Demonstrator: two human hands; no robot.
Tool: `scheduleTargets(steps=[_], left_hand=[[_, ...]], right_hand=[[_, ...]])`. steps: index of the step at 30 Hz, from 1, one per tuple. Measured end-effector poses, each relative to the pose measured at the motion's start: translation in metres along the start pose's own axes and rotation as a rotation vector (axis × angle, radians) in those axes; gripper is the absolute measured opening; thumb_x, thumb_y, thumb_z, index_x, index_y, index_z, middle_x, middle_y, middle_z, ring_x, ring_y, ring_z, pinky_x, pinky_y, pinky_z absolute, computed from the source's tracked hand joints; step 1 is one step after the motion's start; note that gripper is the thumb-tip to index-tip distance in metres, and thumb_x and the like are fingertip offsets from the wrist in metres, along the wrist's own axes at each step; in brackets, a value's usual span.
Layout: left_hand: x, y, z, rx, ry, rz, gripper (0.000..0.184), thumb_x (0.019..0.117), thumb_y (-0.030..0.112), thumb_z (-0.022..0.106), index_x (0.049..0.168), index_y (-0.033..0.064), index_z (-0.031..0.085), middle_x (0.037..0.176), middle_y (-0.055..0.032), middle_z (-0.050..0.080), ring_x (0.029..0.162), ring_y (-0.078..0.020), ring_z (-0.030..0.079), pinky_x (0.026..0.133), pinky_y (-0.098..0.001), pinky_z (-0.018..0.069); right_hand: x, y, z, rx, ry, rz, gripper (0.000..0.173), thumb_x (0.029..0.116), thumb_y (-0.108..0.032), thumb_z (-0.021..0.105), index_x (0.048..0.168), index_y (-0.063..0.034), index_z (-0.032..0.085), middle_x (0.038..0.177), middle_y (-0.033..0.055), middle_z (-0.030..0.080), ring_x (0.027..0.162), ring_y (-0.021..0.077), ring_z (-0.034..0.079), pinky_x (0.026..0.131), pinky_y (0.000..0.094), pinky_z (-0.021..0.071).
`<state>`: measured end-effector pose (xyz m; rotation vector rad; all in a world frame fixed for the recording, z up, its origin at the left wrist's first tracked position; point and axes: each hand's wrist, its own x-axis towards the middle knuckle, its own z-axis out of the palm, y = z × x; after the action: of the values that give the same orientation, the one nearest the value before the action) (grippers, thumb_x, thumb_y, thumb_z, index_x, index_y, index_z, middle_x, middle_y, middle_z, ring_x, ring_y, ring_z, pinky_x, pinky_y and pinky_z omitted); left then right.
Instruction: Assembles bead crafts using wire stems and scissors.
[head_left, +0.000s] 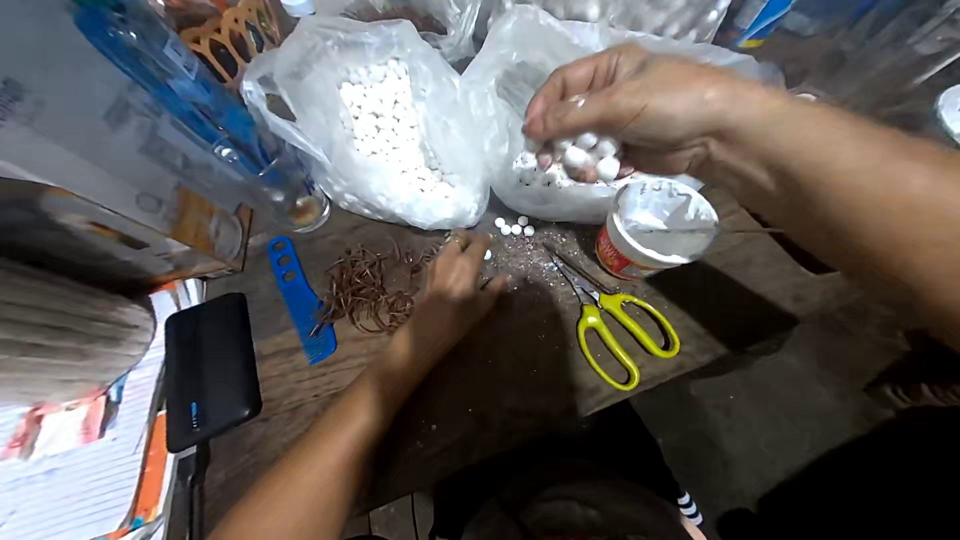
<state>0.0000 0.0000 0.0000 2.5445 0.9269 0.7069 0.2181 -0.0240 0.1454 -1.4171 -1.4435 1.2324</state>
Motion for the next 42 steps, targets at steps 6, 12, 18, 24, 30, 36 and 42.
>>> scheduleTargets(steps=[6, 12, 18, 24, 30, 36, 42], left_hand=[[0.033, -0.008, 0.026, 0.029, 0.044, 0.361, 0.025, 0.0936, 0.005, 0.062, 0.114, -0.0071, 0.070, 0.118, -0.0286, 0.067, 0.117, -0.0468, 0.062, 0.097, -0.0592, 0.0497], [0.060, -0.018, 0.027, -0.094, -0.164, 0.366, 0.032, 0.0844, -0.005, 0.071, 0.116, -0.0109, 0.068, 0.119, -0.0306, 0.066, 0.119, -0.0463, 0.061, 0.106, -0.0557, 0.0449], [0.046, -0.025, 0.020, -0.101, -0.123, 0.277, 0.026, 0.0911, -0.003, 0.060, 0.115, -0.0098, 0.068, 0.117, -0.0284, 0.066, 0.112, -0.0444, 0.064, 0.095, -0.0576, 0.0504], [0.029, -0.028, 0.009, -0.048, -0.159, 0.204, 0.025, 0.0969, 0.001, 0.056, 0.115, -0.0072, 0.071, 0.139, -0.0245, 0.060, 0.129, -0.0396, 0.058, 0.108, -0.0535, 0.0459], [0.025, -0.030, 0.009, -0.121, -0.038, 0.191, 0.022, 0.0947, 0.000, 0.060, 0.110, -0.0057, 0.074, 0.127, -0.0243, 0.067, 0.117, -0.0371, 0.066, 0.100, -0.0506, 0.0525], [0.028, -0.025, 0.010, -0.200, 0.007, 0.132, 0.022, 0.0891, -0.005, 0.064, 0.108, -0.0085, 0.074, 0.126, -0.0280, 0.067, 0.118, -0.0398, 0.066, 0.101, -0.0511, 0.0507], [0.025, -0.025, 0.012, -0.199, 0.070, 0.150, 0.023, 0.0891, -0.005, 0.065, 0.110, -0.0095, 0.073, 0.123, -0.0272, 0.069, 0.117, -0.0392, 0.067, 0.102, -0.0504, 0.0510]], right_hand=[[-0.028, 0.030, 0.036, 0.174, -0.009, -0.026, 0.012, 0.1030, -0.007, 0.053, 0.098, -0.0087, 0.064, 0.071, -0.0032, 0.064, 0.045, -0.0010, 0.049, 0.040, 0.0134, 0.0414], [-0.038, 0.066, 0.055, 0.322, 0.129, 0.033, 0.011, 0.1025, -0.006, 0.054, 0.100, -0.0066, 0.065, 0.074, -0.0003, 0.067, 0.045, -0.0004, 0.051, 0.040, 0.0135, 0.0432], [-0.016, 0.099, 0.070, 0.253, 0.294, -0.022, 0.006, 0.0996, -0.002, 0.061, 0.098, -0.0043, 0.065, 0.074, -0.0011, 0.065, 0.046, 0.0001, 0.052, 0.042, 0.0149, 0.0458], [0.005, 0.126, 0.072, -0.504, 0.379, -0.285, 0.011, 0.0974, -0.012, 0.067, 0.098, -0.0030, 0.072, 0.085, 0.0101, 0.069, 0.071, 0.0183, 0.064, 0.066, 0.0396, 0.0534], [0.012, 0.132, 0.072, -0.905, 0.357, -0.337, 0.015, 0.1002, -0.016, 0.062, 0.099, -0.0041, 0.071, 0.083, 0.0167, 0.064, 0.073, 0.0365, 0.066, 0.060, 0.0537, 0.0520], [0.011, 0.130, 0.069, -0.944, 0.307, -0.304, 0.022, 0.1016, -0.020, 0.060, 0.104, -0.0001, 0.069, 0.098, 0.0242, 0.064, 0.087, 0.0443, 0.066, 0.066, 0.0575, 0.0513], [0.000, 0.109, 0.053, -0.875, 0.136, -0.184, 0.028, 0.1017, -0.020, 0.063, 0.124, -0.0036, 0.066, 0.117, 0.0240, 0.064, 0.109, 0.0443, 0.062, 0.087, 0.0601, 0.0506]])
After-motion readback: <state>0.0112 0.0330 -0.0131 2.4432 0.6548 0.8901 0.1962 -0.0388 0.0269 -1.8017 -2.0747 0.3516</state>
